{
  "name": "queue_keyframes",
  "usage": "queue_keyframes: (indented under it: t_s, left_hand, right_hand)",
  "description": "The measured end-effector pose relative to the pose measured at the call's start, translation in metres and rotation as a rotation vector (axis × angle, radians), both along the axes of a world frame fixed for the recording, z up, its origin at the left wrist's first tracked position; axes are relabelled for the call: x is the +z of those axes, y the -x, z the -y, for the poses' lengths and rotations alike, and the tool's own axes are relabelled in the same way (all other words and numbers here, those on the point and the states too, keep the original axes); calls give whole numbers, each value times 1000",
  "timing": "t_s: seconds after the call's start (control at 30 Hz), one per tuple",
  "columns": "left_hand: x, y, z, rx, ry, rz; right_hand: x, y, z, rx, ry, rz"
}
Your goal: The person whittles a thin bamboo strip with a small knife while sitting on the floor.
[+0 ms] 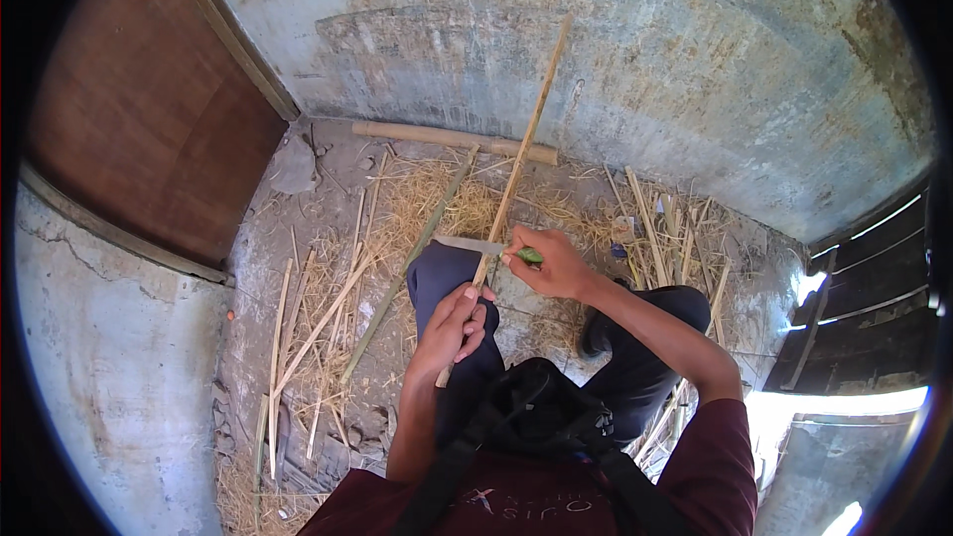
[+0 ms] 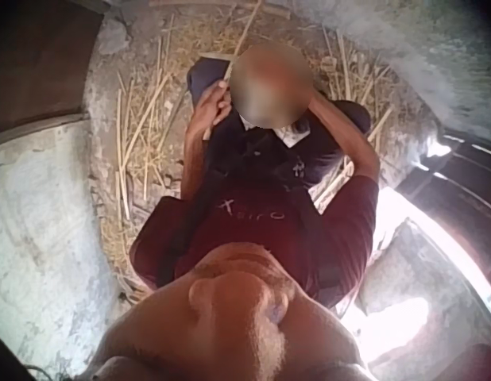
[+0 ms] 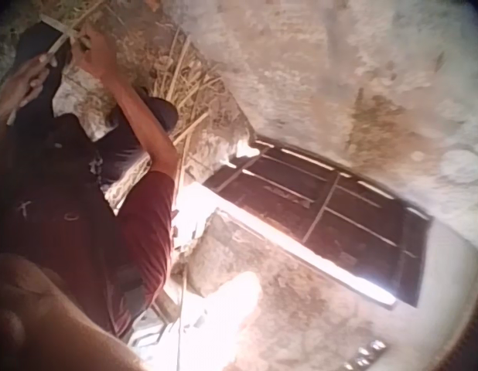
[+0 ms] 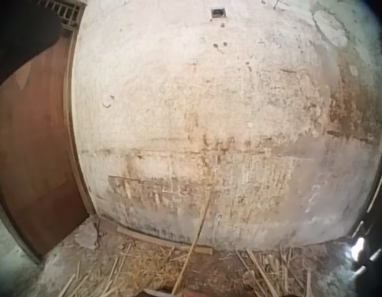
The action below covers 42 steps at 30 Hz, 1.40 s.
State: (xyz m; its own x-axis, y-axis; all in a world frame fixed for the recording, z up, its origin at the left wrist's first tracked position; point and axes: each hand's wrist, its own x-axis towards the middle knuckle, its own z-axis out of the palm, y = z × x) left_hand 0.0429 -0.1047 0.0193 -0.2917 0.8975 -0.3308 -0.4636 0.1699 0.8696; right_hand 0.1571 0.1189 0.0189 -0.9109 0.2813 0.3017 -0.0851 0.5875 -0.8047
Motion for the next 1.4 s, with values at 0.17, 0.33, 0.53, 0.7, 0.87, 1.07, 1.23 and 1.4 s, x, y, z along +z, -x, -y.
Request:
queue_keyframes:
  t_s: [0.17,0.33,0.53,0.7,0.87,1.07,1.23,1.4]
  left_hand:
    - [-2,0,0,-3,-14,6]
    - [-1,0,1,-2,-15,12]
    - [1,-2,0,-17,-24,-2]
    - [-2,-2,2,-2,-24,-19]
    - [-7,0,-1,-12,-20,-31]
    - [-6,0,-2,-16,-62,-39]
    - [-2,-1,-1,7,-27,-18]
    - [-4,-2,-1,-1,-35,-15]
  right_hand:
    - [-7,0,-5,-8,-47,-25]
    - [-2,0,-3,-27,-104,-38]
    - [3,-7,6,-43,-114,-21]
    - [6,-7,3,-47,-101,-26]
    - [-18,0,-25,-154,-162,-96]
    - [6,4,-79,-298,-110,-65]
    - [1,1,-65,-215,-79,46]
    - [4,-4,-28,-36,-130,-21]
